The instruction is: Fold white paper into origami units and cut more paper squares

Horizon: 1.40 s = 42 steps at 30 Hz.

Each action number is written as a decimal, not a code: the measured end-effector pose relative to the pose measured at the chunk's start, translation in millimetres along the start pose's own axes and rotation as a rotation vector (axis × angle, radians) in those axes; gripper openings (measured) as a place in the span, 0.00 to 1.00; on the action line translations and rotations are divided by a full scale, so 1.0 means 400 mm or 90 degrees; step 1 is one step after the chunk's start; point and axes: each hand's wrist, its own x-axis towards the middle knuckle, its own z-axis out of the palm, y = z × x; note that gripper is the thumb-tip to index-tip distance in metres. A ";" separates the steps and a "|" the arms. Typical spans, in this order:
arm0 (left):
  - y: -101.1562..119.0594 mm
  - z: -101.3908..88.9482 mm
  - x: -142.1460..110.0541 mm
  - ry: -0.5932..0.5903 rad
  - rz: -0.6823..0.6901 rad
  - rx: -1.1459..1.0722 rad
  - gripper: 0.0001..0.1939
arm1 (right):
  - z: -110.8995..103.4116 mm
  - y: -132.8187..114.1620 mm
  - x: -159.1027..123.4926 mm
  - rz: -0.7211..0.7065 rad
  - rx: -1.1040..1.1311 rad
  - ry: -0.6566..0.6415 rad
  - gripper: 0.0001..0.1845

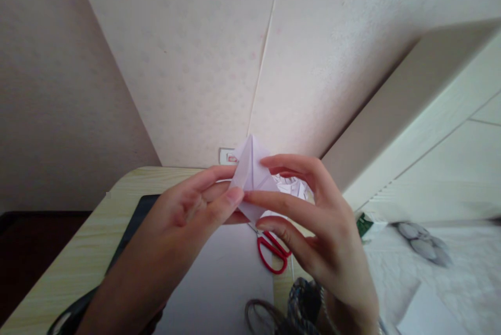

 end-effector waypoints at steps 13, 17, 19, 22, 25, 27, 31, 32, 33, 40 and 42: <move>-0.039 -0.048 -0.031 -0.051 0.031 0.328 0.22 | 0.016 0.036 0.005 0.104 0.143 0.056 0.15; -0.136 -0.153 -0.017 0.131 -0.004 0.782 0.25 | 0.010 0.045 0.005 0.100 0.154 0.112 0.14; -0.183 -0.193 -0.002 0.180 -0.055 0.851 0.22 | 0.001 0.044 0.003 0.128 0.137 0.132 0.12; -0.214 -0.224 0.020 0.197 -0.102 0.885 0.19 | -0.011 0.041 -0.001 0.155 0.119 0.153 0.10; -0.177 -0.223 0.029 0.217 -0.086 0.849 0.18 | -0.014 0.040 -0.003 0.159 0.131 0.157 0.10; -0.121 -0.204 0.027 0.216 -0.042 0.783 0.18 | -0.010 0.039 -0.003 0.170 0.139 0.152 0.10; -0.011 -0.118 0.007 0.094 0.063 0.596 0.28 | 0.007 0.030 0.000 0.168 0.163 0.130 0.10; 0.006 -0.091 0.001 0.046 0.097 0.535 0.30 | 0.011 0.026 0.001 0.158 0.166 0.127 0.10; 0.017 -0.066 -0.004 -0.025 0.118 0.391 0.32 | 0.015 0.022 0.002 0.148 0.167 0.126 0.11; 0.010 0.008 -0.009 -0.030 0.162 0.113 0.27 | 0.026 -0.002 0.004 0.096 0.154 0.147 0.11; 0.002 0.004 -0.005 -0.020 0.191 0.139 0.27 | 0.027 -0.005 0.006 0.086 0.122 0.143 0.10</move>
